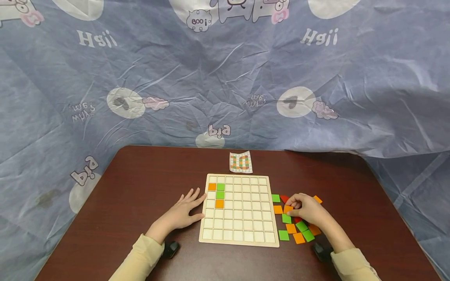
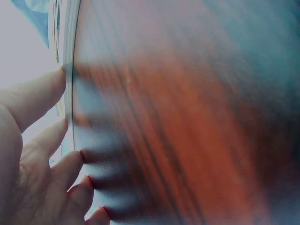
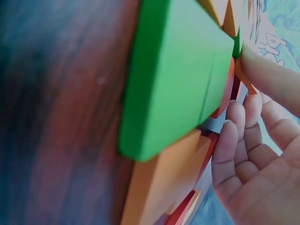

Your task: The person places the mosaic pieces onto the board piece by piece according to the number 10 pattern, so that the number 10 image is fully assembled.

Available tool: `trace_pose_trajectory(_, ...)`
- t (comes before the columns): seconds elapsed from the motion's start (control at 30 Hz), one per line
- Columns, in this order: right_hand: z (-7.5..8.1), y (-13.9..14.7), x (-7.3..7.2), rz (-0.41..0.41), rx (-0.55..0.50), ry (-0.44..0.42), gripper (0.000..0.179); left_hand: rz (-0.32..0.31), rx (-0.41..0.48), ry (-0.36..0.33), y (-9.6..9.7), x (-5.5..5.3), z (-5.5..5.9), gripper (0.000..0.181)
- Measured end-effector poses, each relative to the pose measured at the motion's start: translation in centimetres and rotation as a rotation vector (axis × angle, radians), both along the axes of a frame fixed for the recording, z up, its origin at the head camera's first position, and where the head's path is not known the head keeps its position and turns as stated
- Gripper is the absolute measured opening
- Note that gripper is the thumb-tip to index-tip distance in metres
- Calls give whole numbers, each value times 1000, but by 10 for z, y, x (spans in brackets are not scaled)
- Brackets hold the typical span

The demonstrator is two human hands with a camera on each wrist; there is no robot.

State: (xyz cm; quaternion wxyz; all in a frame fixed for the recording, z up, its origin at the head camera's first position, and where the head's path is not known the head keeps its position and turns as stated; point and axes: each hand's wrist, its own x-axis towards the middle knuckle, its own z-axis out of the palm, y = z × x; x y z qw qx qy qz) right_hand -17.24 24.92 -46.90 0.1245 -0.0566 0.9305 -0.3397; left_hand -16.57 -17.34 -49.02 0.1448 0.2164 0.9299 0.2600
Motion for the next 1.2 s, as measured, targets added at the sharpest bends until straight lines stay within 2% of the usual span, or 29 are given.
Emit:
trace_pose_trajectory(0.27,6,2,6,12,-50,19,11,7,-11,-9,1,1,-1,66)
trace_pose_trajectory(0.4,13,-2,4,12,-76,46,12,11,-18,-9,1,0,-1,66)
trace_pose_trajectory(0.53,16,-12,0,-11,-158,38,16,10,-15,-9,0,1,0,66)
trace_pose_trajectory(0.77,17,-51,-5,-37,-362,-27,25,7,-12,-7,0,0,1,66)
trace_pose_trajectory(0.9,16,-77,-6,-30,-430,-49,27,5,-8,-11,0,-1,1,66)
trace_pose_trajectory(1.07,14,-107,-8,13,-482,-56,24,8,-10,-16,1,-1,1,66)
trace_pose_trajectory(1.2,13,-128,-8,30,-467,-44,21,10,-10,-13,1,-1,2,66)
